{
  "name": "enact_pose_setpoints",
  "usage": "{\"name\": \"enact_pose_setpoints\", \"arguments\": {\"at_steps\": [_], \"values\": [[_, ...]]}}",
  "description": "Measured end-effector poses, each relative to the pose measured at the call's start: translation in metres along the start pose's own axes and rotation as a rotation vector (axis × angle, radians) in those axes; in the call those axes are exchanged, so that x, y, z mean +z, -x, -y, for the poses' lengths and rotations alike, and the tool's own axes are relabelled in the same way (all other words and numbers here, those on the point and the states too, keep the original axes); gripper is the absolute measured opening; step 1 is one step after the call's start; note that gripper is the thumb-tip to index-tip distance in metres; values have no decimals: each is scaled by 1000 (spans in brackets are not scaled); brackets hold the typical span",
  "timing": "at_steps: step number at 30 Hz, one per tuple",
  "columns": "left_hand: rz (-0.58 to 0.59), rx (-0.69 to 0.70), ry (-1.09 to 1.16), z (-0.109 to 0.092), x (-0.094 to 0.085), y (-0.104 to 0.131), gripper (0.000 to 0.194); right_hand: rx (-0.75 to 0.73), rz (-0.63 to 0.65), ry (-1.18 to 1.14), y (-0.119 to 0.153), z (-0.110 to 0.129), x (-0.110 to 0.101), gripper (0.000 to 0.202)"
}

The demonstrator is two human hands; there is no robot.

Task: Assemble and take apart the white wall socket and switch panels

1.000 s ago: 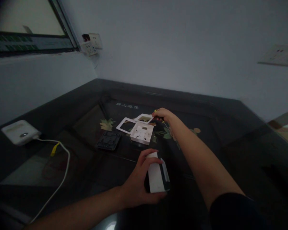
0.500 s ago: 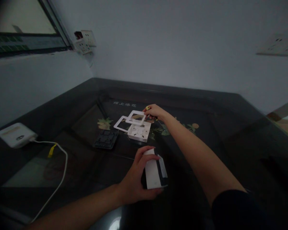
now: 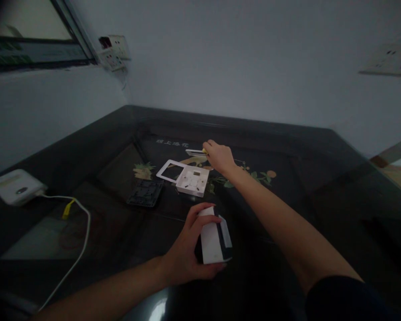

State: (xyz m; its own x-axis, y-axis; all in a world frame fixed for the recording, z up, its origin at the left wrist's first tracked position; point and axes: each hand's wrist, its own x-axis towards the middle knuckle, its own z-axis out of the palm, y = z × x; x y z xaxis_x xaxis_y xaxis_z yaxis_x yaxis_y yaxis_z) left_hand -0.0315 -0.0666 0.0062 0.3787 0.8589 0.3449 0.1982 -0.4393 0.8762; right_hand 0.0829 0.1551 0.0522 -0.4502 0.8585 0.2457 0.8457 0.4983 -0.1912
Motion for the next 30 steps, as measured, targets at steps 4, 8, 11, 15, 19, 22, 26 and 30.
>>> {"name": "enact_pose_setpoints", "arguments": {"at_steps": [4, 8, 11, 15, 19, 22, 26, 30], "values": [[4, 3, -3, 0, 0, 0, 77, -115, 93, 90, 12, -10, 10, 35], [-1, 14, -1, 0, 0, 0, 78, -161, 158, 123, 20, -16, 18, 35], [-3, 7, -3, -1, 0, 0, 77, -167, 166, 127, 30, -13, 21, 35], [4, 1, -12, -2, -1, 0, 77, -165, 165, 119, 51, -6, 21, 35], [0, 14, -20, -2, -1, 0, 78, -163, 166, 109, 68, -3, 20, 35], [-1, 19, -23, -2, -1, 1, 78, -170, 169, 101, 73, -2, 21, 34], [-3, 34, -27, -3, -1, 0, 77, -191, 158, 78, 71, 0, 22, 33], [-18, 46, -33, -5, -2, 0, 78, -204, 94, 31, 74, -3, 13, 31]]}}
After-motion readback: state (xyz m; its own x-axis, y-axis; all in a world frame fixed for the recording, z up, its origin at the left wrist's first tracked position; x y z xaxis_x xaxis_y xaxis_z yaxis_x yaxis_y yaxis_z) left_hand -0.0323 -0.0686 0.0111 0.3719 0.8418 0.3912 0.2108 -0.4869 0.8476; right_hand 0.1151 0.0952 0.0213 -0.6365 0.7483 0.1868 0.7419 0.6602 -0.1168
